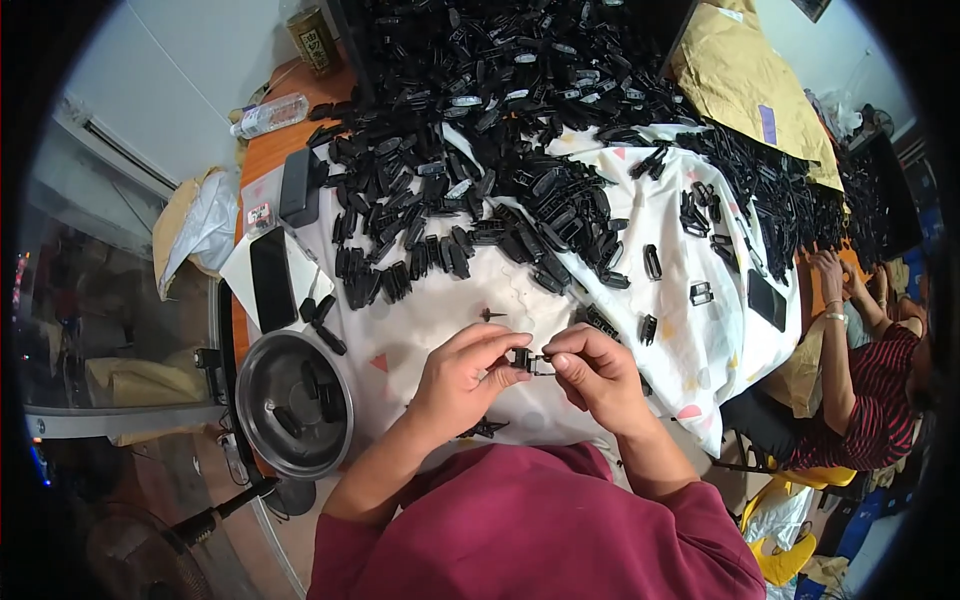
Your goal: Manual assembly of small black plastic components by snapping pieces together.
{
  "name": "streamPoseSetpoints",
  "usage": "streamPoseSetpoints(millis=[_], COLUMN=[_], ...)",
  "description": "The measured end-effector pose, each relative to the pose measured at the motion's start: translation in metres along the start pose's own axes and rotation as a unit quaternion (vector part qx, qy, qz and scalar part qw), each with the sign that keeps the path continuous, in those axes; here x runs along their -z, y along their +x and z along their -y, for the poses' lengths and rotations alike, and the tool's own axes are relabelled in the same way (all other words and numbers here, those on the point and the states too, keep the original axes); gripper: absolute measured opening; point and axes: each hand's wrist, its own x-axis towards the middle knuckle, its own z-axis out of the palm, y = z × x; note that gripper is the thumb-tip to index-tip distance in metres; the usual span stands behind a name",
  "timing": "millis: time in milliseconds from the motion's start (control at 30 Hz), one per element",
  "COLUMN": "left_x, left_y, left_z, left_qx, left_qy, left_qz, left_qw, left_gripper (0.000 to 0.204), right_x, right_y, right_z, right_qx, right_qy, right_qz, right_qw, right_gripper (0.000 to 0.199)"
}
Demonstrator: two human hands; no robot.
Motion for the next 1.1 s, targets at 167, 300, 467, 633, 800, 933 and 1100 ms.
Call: streamPoseSetpoints(millis=[167, 300, 467, 633, 800, 933, 1100], left_x=[0.000, 0.000, 0.005, -0.027, -0.038, -0.040, -0.009], left_y=[0.000, 0.002, -0.001, -0.017, -0.021, -0.018, 0.044], left_z=[-0.006, -0.003, 0.001, 0.017, 0.018, 0.034, 0.096], left_qx=[-0.063, -0.126, -0.161, 0.159, 0.214, 0.240, 0.235], left_qy=[0.105, 0.139, 0.182, -0.289, -0.416, -0.412, -0.018], left_qz=[-0.023, -0.029, -0.003, -0.009, -0.084, -0.060, -0.257], left_qw=[0.992, 0.982, 0.970, 0.944, 0.880, 0.877, 0.937], left_gripper=[0.039, 0.041, 0.041, 0.031, 0.031, 0.028, 0.010], right_x=[0.003, 0.007, 0.003, -0.019, -0.020, -0.015, 0.016], right_y=[-0.003, -0.001, -0.002, 0.002, -0.012, -0.019, -0.033], right_z=[0.007, 0.004, -0.005, -0.016, -0.030, -0.041, -0.047], right_qx=[-0.072, -0.086, 0.073, -0.003, -0.115, -0.099, -0.034], right_qy=[0.129, 0.079, -0.139, 0.011, -0.030, -0.071, -0.109], right_qz=[-0.030, -0.017, -0.002, -0.086, -0.073, -0.100, -0.187], right_qw=[0.989, 0.993, 0.988, 0.996, 0.990, 0.987, 0.976], right_gripper=[0.013, 0.012, 0.011, 0.011, 0.029, 0.028, 0.024])
